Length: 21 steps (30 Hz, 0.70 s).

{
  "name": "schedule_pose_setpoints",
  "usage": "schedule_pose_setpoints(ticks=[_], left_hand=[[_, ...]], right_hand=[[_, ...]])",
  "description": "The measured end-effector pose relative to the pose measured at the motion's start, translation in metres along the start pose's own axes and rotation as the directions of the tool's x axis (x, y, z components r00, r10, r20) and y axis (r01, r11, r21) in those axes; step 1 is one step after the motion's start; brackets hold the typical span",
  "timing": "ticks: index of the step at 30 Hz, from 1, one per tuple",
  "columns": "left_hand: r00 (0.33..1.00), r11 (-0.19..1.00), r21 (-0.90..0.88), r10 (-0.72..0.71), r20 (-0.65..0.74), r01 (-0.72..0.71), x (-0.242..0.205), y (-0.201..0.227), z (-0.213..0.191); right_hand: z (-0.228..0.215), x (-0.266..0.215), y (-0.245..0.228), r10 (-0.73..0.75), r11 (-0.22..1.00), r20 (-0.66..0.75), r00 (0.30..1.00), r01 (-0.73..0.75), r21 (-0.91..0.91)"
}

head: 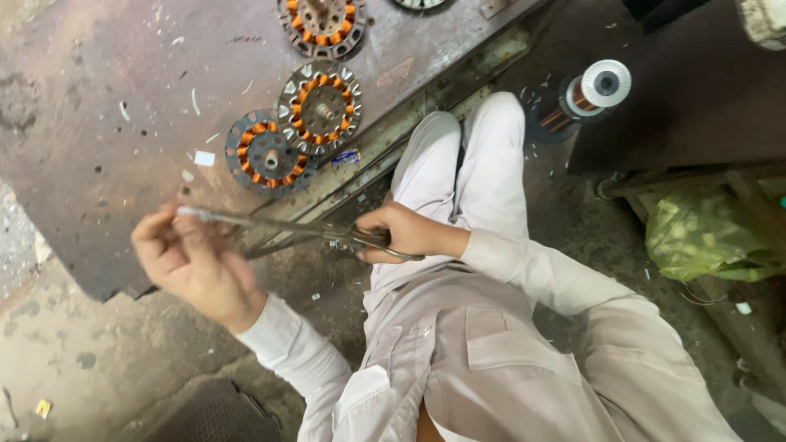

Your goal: The person cuts small white strips with scissors and inserts them into the slots of circular motor stators. The person handles multiple stators, placing them on the workbench and adjusting their positions.

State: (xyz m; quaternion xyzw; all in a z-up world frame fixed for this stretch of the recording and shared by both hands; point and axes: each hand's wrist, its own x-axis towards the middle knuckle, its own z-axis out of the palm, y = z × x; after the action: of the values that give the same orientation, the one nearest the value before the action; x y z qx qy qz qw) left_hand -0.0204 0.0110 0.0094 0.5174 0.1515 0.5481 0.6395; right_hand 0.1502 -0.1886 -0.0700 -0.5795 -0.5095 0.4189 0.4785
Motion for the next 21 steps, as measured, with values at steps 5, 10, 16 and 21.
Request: schedule_pose_setpoints(ticks=[5,10,16,21], left_hand=[[0.992,0.991,0.037,-0.128,-0.001,0.128,-0.019,-0.021,-0.009],[0.896,0.914,0.015,-0.400,0.192,0.405,-0.065,-0.108,0.034],[0.750,0.830,0.161,-0.554,0.363,0.535,-0.106,-0.151,0.095],[0.734,0.801,0.181,-0.597,0.323,0.571,-0.104,-0.153,0.118]], right_hand=[[-0.076,-0.071,0.052,0.220,0.851,0.038,0.975,-0.173,-0.496],[-0.084,-0.128,0.089,0.435,0.651,-0.009,0.900,-0.321,-0.688],[-0.069,-0.117,0.068,0.295,0.646,-0.171,0.940,-0.328,-0.689],[-0.088,-0.061,0.023,0.216,0.960,-0.547,0.809,-0.073,0.270]])
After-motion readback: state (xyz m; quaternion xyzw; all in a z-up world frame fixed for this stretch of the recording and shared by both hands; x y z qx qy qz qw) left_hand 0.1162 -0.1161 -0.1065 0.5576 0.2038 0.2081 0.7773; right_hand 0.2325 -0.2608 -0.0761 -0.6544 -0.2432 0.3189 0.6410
